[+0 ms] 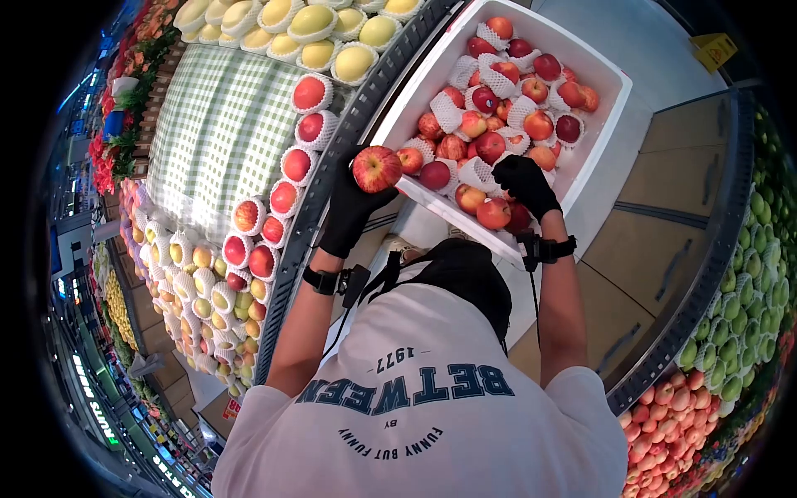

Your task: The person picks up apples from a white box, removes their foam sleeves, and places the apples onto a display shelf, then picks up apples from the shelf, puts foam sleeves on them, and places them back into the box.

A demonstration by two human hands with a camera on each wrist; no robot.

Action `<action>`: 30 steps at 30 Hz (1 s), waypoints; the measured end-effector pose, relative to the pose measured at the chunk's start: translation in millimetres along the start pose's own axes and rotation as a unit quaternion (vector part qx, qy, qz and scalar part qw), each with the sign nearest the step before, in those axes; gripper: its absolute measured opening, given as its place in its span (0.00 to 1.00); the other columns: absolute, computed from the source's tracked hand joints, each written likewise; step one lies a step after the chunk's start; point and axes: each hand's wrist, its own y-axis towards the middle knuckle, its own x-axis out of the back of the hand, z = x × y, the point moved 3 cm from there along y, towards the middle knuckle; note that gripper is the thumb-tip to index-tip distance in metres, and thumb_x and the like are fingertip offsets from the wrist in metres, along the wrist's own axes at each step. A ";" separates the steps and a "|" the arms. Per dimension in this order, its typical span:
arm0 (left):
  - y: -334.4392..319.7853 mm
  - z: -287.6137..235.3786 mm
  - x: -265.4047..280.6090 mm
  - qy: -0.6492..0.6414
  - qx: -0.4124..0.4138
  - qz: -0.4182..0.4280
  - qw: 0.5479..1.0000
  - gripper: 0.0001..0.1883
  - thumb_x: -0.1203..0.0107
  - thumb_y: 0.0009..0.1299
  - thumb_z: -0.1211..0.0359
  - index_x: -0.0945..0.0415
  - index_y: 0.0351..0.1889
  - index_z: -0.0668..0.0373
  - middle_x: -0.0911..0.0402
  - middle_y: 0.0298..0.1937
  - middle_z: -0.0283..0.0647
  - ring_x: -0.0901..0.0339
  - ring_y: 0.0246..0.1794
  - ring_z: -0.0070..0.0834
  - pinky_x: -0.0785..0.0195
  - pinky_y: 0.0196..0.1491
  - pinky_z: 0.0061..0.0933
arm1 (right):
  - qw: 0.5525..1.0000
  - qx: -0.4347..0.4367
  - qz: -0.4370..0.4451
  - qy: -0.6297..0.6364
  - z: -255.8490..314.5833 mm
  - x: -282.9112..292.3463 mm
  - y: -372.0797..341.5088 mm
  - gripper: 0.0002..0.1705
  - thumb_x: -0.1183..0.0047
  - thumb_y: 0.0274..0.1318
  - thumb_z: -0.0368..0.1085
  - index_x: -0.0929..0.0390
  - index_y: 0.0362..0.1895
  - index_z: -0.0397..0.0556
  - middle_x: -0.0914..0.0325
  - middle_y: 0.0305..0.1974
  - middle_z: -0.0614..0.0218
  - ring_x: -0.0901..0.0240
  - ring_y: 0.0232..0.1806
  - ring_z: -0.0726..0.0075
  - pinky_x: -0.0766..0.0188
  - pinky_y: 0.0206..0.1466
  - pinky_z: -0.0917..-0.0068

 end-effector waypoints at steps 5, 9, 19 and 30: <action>-0.6 -6.2 0.4 0.049 -0.006 -0.005 0.999 0.42 0.24 0.46 0.66 0.34 0.59 0.62 0.24 0.52 0.43 0.25 0.53 0.32 0.30 0.56 0.34 | 0.992 -0.103 -0.073 0.031 -29.7 27.2 -6.1 0.10 0.47 0.50 0.37 0.20 0.33 0.45 0.21 0.26 0.64 0.22 0.30 0.66 0.27 0.32 0.70; -4.2 -5.3 3.4 0.068 0.006 -0.001 0.998 0.39 0.24 0.46 0.65 0.31 0.57 0.62 0.22 0.50 0.42 0.23 0.51 0.32 0.29 0.54 0.33 | 0.947 0.077 -0.149 -0.275 -57.4 37.1 19.3 0.09 0.47 0.50 0.38 0.21 0.32 0.47 0.21 0.27 0.58 0.22 0.32 0.56 0.26 0.36 0.63; -21.4 10.1 27.2 0.136 0.054 -0.053 0.988 0.36 0.28 0.50 0.66 0.31 0.57 0.63 0.23 0.52 0.40 0.25 0.53 0.29 0.32 0.56 0.31 | 0.854 0.245 -0.076 -0.453 -24.8 -62.7 124.8 0.11 0.48 0.50 0.35 0.18 0.39 0.54 0.26 0.49 0.56 0.27 0.47 0.43 0.27 0.46 0.52; -33.3 2.6 41.3 0.071 0.086 -0.077 0.991 0.33 0.30 0.53 0.67 0.30 0.57 0.63 0.22 0.51 0.38 0.25 0.51 0.28 0.32 0.56 0.30 | 0.793 0.143 -0.119 -0.580 -28.6 -97.4 183.5 0.12 0.53 0.56 0.42 0.17 0.37 0.58 0.28 0.55 0.62 0.34 0.57 0.40 0.33 0.47 0.43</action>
